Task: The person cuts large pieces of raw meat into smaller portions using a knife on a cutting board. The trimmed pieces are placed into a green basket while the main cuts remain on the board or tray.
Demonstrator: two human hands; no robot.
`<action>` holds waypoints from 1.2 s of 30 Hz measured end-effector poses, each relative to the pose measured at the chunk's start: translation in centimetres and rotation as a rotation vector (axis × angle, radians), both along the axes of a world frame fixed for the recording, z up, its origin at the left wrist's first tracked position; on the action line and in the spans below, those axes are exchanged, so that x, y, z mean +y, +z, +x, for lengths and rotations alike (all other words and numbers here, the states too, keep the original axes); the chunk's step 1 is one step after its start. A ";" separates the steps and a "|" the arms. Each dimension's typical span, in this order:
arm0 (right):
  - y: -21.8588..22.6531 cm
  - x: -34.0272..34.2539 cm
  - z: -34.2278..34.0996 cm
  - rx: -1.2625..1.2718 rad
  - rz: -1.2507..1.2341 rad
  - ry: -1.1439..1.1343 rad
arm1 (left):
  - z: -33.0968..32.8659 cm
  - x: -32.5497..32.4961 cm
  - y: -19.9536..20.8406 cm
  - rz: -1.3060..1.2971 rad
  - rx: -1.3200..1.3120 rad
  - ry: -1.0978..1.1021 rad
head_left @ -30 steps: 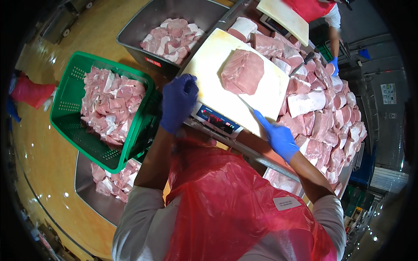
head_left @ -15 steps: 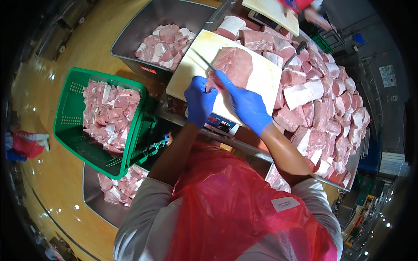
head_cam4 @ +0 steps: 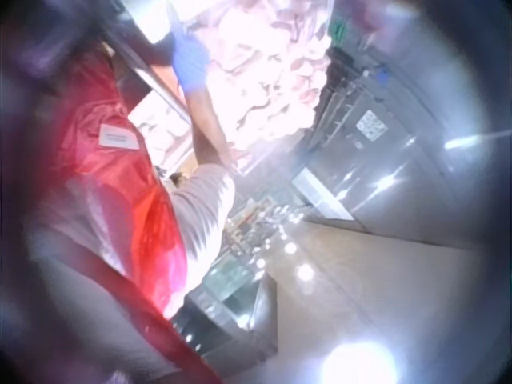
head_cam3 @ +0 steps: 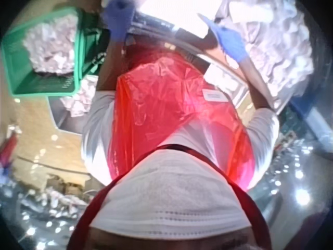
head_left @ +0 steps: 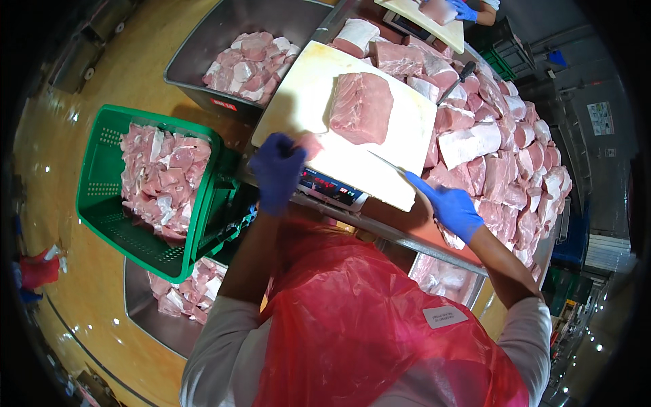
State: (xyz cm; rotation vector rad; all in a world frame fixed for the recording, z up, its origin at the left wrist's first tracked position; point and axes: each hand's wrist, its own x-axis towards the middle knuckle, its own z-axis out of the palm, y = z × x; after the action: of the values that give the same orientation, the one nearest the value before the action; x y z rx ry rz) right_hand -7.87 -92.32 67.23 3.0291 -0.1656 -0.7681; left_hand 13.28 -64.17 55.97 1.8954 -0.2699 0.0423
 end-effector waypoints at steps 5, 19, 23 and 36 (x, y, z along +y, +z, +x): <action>-3.1 -1.4 -6.3 -0.368 0.199 -0.099 | -0.5 7.5 1.1 -0.140 0.298 -0.014; -4.3 11.6 11.3 -0.440 0.272 -0.009 | 2.4 9.1 1.1 -0.186 0.274 -0.173; -1.0 7.4 4.4 -0.038 0.082 -0.029 | 3.3 15.5 0.5 -0.297 0.236 -0.013; 0.0 5.4 5.2 -0.847 0.568 -0.453 | 9.9 11.5 11.3 0.312 -0.282 -0.145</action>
State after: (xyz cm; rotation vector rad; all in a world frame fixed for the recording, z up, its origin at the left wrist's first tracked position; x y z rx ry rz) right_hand -2.62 -86.88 67.20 3.6757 -0.7649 0.6673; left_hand 23.14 -52.70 67.30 2.1734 -0.6358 0.1789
